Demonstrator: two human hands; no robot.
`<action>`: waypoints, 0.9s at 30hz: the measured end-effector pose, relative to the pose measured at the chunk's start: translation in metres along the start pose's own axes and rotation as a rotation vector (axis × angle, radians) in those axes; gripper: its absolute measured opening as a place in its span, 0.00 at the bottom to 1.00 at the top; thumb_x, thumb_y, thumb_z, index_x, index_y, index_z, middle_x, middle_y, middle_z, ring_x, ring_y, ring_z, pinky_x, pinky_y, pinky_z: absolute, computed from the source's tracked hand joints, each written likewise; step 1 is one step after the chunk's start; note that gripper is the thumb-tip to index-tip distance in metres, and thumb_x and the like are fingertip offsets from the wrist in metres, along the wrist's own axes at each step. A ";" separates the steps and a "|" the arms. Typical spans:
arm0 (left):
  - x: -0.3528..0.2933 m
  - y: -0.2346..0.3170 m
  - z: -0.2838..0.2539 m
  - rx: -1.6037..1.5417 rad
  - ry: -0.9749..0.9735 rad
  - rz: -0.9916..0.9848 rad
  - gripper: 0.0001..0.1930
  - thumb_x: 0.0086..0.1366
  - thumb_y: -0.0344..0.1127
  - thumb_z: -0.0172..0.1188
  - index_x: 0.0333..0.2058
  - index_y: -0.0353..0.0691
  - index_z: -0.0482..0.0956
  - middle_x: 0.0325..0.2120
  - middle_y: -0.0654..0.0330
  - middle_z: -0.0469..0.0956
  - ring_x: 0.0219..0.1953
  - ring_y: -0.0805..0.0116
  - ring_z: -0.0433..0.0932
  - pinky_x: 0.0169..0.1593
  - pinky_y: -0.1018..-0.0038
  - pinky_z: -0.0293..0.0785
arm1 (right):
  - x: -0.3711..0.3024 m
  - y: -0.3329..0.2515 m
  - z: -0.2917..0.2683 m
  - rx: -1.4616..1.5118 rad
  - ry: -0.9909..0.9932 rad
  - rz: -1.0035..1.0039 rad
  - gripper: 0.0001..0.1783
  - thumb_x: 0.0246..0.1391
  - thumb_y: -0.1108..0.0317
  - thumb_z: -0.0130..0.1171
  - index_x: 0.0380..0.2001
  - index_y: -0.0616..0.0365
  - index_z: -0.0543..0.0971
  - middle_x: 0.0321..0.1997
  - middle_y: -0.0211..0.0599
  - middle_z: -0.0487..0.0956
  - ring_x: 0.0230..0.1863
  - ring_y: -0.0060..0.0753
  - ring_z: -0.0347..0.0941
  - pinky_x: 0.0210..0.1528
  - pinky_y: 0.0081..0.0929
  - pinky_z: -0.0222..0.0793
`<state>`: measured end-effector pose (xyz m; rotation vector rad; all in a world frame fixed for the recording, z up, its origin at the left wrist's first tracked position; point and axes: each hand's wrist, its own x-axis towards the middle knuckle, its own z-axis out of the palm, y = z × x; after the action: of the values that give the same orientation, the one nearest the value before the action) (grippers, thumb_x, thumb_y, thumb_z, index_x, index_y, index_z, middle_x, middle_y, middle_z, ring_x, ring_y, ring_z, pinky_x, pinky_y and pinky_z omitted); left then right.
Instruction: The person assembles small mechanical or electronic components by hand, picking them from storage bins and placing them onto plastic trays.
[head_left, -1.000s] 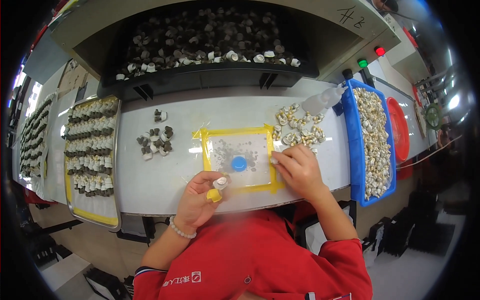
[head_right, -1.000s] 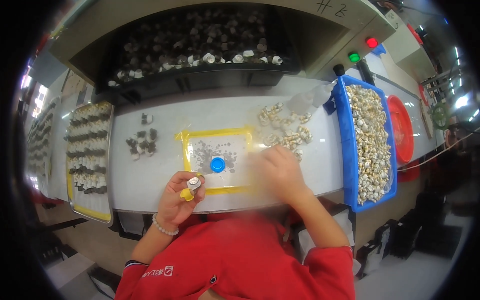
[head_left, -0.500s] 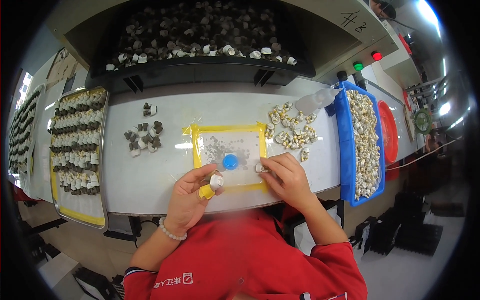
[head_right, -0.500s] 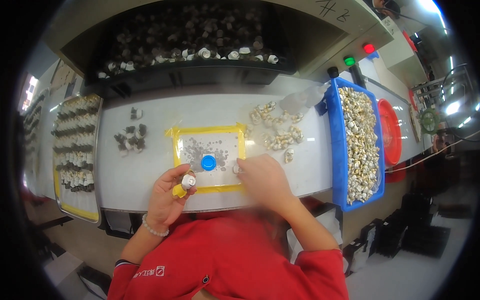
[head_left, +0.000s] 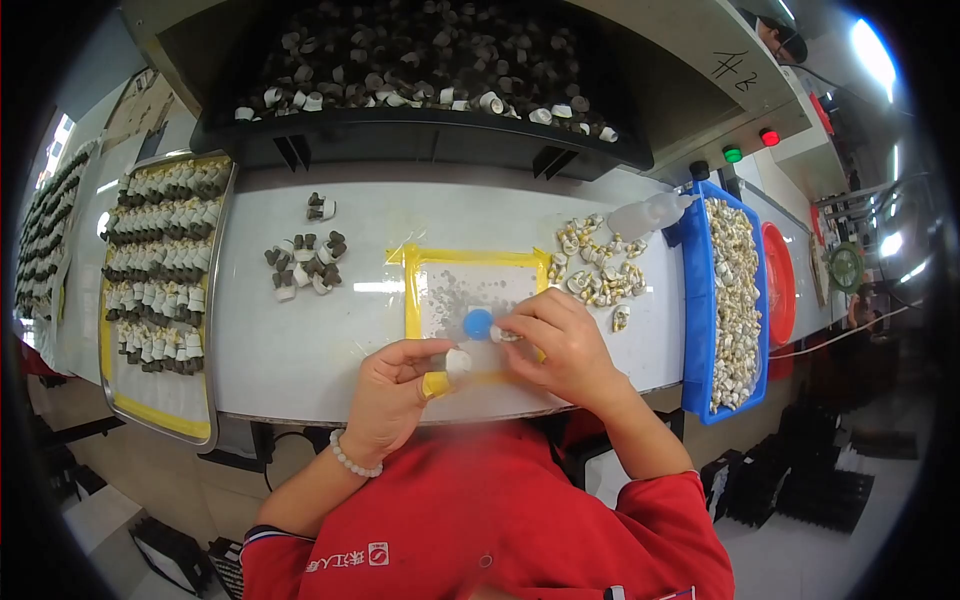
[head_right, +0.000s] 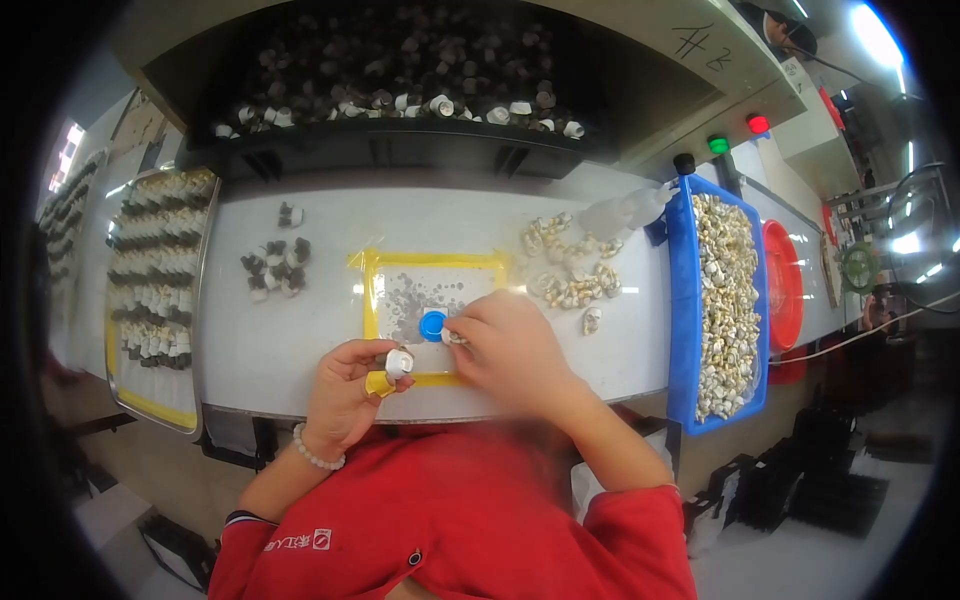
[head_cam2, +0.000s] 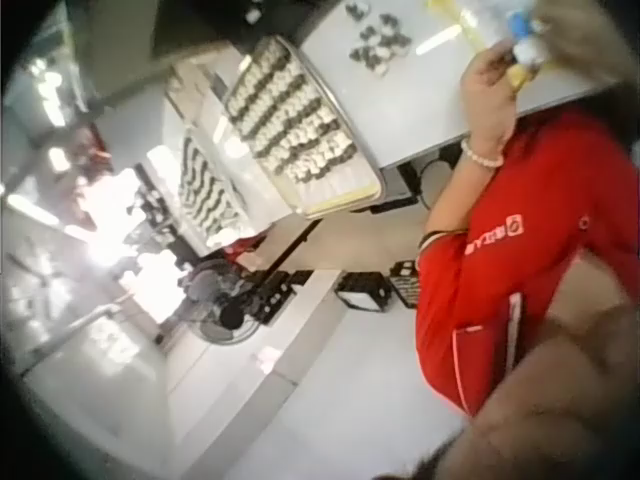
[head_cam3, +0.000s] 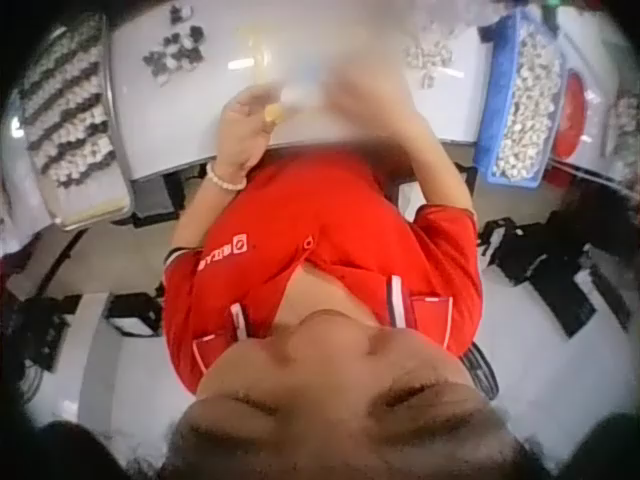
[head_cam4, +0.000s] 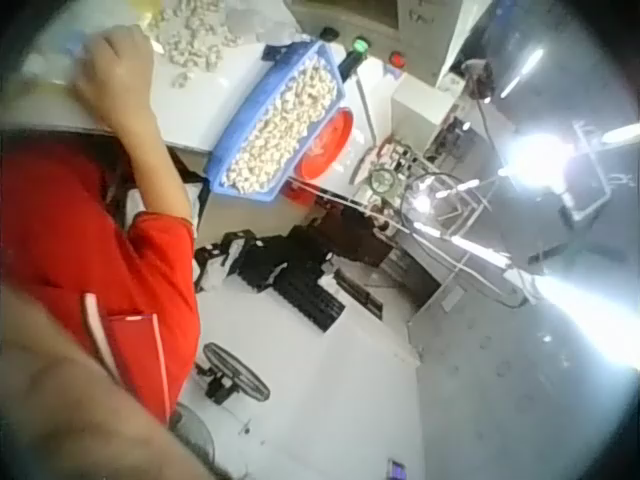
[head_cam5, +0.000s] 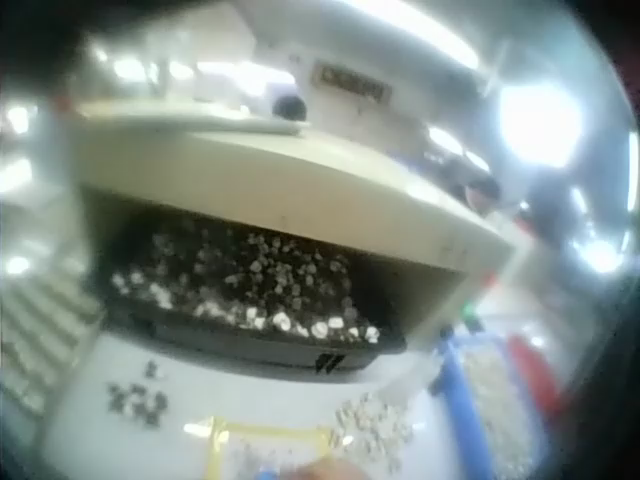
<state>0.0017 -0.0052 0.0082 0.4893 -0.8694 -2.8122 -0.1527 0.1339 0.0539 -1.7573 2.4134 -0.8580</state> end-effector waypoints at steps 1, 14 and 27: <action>0.000 -0.001 -0.001 0.008 0.001 0.011 0.18 0.53 0.25 0.60 0.43 0.31 0.70 0.35 0.52 0.75 0.34 0.64 0.77 0.40 0.72 0.74 | 0.003 0.000 0.002 0.008 -0.002 -0.037 0.14 0.30 0.77 0.61 0.28 0.57 0.77 0.27 0.32 0.73 0.29 0.34 0.68 0.30 0.28 0.65; -0.002 -0.004 -0.003 -0.013 -0.020 0.045 0.16 0.54 0.24 0.58 0.43 0.32 0.70 0.33 0.52 0.76 0.32 0.61 0.77 0.37 0.69 0.74 | 0.017 -0.002 0.007 -0.156 -0.096 -0.123 0.13 0.30 0.76 0.60 0.27 0.57 0.77 0.24 0.30 0.71 0.29 0.32 0.68 0.31 0.28 0.64; -0.001 -0.005 0.002 0.055 0.020 0.075 0.14 0.54 0.23 0.57 0.41 0.33 0.70 0.34 0.52 0.76 0.34 0.60 0.77 0.40 0.69 0.74 | 0.011 -0.002 0.005 0.071 0.021 0.033 0.13 0.32 0.77 0.60 0.28 0.58 0.78 0.26 0.33 0.74 0.28 0.33 0.69 0.30 0.26 0.66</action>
<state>0.0017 0.0002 0.0068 0.4805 -0.9427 -2.7178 -0.1532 0.1216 0.0534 -1.6881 2.3862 -0.9507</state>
